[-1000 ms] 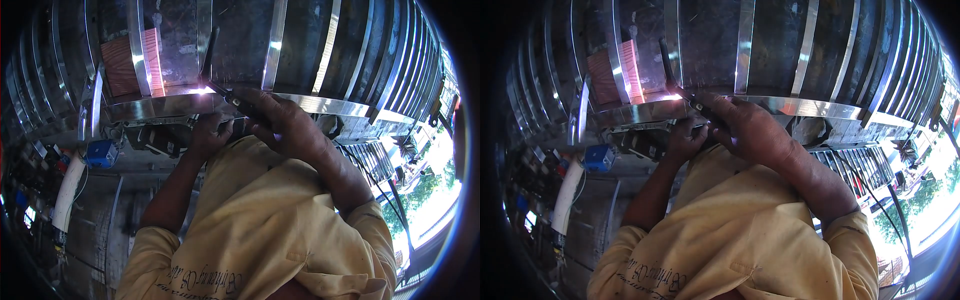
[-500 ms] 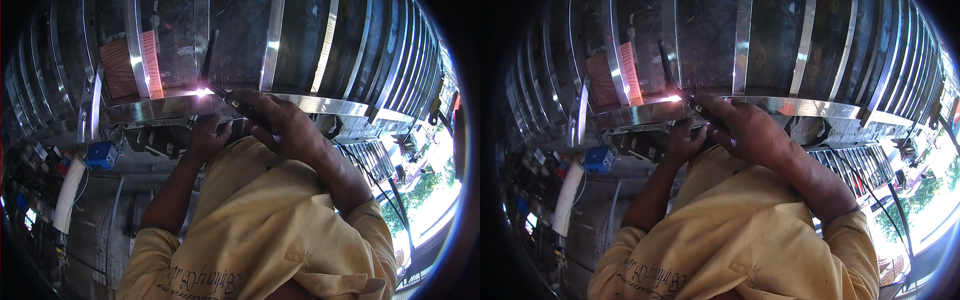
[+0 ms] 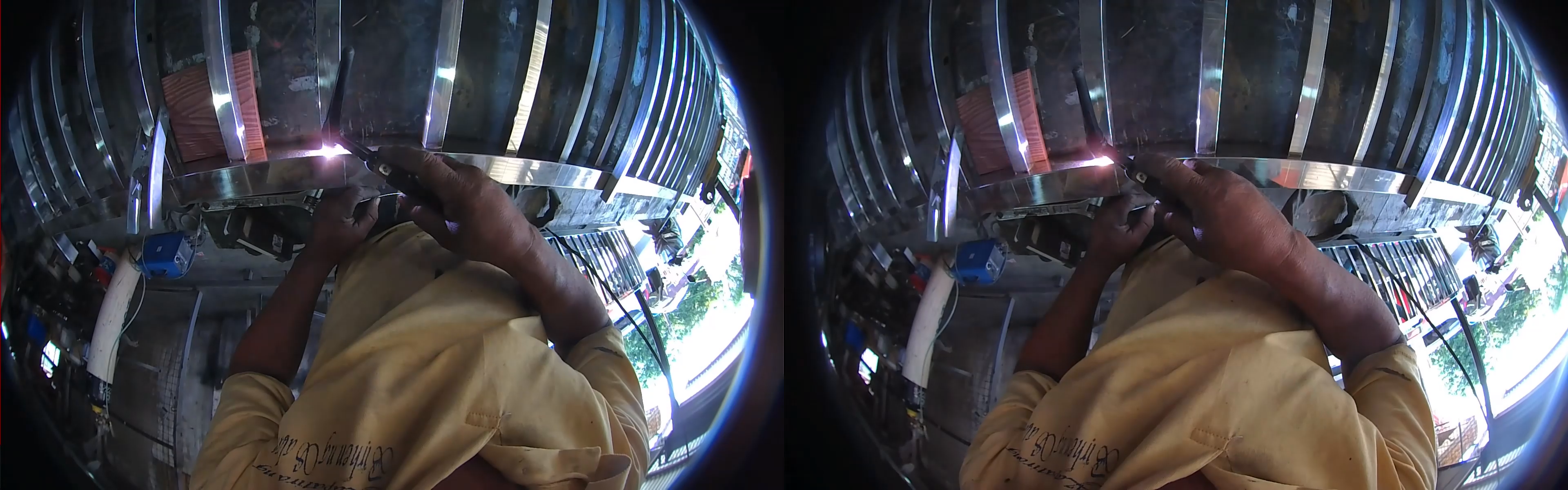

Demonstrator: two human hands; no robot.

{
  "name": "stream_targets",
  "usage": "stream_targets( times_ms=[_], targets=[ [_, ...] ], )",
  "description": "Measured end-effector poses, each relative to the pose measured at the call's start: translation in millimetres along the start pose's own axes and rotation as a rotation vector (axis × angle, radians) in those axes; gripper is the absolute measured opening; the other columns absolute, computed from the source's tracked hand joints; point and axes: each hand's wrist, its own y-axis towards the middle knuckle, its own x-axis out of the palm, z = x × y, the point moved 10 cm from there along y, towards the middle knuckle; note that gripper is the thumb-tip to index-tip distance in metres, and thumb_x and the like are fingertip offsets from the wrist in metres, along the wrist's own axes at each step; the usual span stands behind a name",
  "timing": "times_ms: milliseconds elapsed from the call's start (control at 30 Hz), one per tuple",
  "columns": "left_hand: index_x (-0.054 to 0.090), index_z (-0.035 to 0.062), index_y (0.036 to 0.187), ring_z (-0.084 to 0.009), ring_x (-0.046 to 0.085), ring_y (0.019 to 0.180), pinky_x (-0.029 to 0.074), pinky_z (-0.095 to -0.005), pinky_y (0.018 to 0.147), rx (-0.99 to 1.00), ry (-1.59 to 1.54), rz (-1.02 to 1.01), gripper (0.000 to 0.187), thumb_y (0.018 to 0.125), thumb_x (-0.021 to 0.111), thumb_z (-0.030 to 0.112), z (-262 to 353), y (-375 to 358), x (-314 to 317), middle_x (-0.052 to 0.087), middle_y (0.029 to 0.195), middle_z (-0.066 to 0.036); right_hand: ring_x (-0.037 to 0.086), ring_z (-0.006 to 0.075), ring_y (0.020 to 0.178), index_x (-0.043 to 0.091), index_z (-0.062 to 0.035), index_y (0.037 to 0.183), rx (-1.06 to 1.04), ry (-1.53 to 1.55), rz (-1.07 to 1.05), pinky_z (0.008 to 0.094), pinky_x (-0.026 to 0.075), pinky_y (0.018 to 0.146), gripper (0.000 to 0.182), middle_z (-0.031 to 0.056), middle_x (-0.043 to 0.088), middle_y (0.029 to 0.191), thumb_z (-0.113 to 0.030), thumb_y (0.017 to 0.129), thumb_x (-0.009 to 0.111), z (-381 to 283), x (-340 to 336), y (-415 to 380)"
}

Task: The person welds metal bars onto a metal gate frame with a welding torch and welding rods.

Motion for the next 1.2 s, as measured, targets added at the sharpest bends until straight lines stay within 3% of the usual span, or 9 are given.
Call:
stream_targets(
  times_ms=[100,400,700,1000,1200],
  targets=[
    [0.068,0.0057,0.105,-0.0356,0.069,0.091,0.055,-0.0441,0.078,0.079,0.070,0.038,0.022,0.089,0.072,0.021,8.0,0.1,-3.7,0.070,0.097,-0.016,0.070,0.0367,0.100,0.048,-0.0142,0.147,0.019,-0.016,0.041,0.0455,0.057,0.086,0.055,0.0191,0.068,0.111,-0.015,0.094,0.066,0.3,-4.3,0.0],
    [0.069,0.0060,0.107,-0.0363,0.069,0.092,0.055,-0.0452,0.081,-0.048,-0.019,-0.019,0.023,0.089,0.072,0.021,0.4,-0.2,-0.2,0.071,0.099,-0.017,0.068,0.0390,0.103,0.049,-0.0132,0.147,-0.054,-0.023,0.044,0.0470,0.056,0.086,0.054,0.0201,0.068,0.113,-0.015,0.095,0.065,-2.4,-1.5,-1.7],
    [0.069,0.0065,0.106,-0.0351,0.068,0.096,0.055,-0.0434,0.082,0.014,0.033,-0.011,0.022,0.090,0.072,0.021,-5.7,-2.5,4.4,0.071,0.102,-0.015,0.068,0.0391,0.104,0.048,-0.0151,0.148,-0.039,-0.031,0.088,0.0472,0.057,0.088,0.056,0.0207,0.068,0.115,-0.017,0.094,0.066,-6.6,-9.9,-2.5],
    [0.068,0.0065,0.109,-0.0358,0.068,0.096,0.055,-0.0444,0.082,-0.024,0.054,-0.042,0.025,0.090,0.072,0.022,-7.7,-2.3,4.9,0.070,0.104,-0.015,0.068,0.0386,0.105,0.048,-0.0153,0.148,0.034,0.086,-0.021,0.0460,0.057,0.089,0.056,0.0199,0.068,0.116,-0.016,0.094,0.066,-15.1,-13.7,-2.7],
    [0.068,0.0054,0.108,-0.0369,0.067,0.095,0.054,-0.0453,0.082,0.023,0.037,0.018,0.026,0.089,0.073,0.023,2.4,-1.8,-0.8,0.070,0.103,-0.017,0.069,0.0372,0.104,0.050,-0.0144,0.147,-0.044,-0.028,0.114,0.0455,0.057,0.089,0.056,0.0195,0.068,0.115,-0.013,0.094,0.067,0.3,-4.4,-3.9]
  ],
)
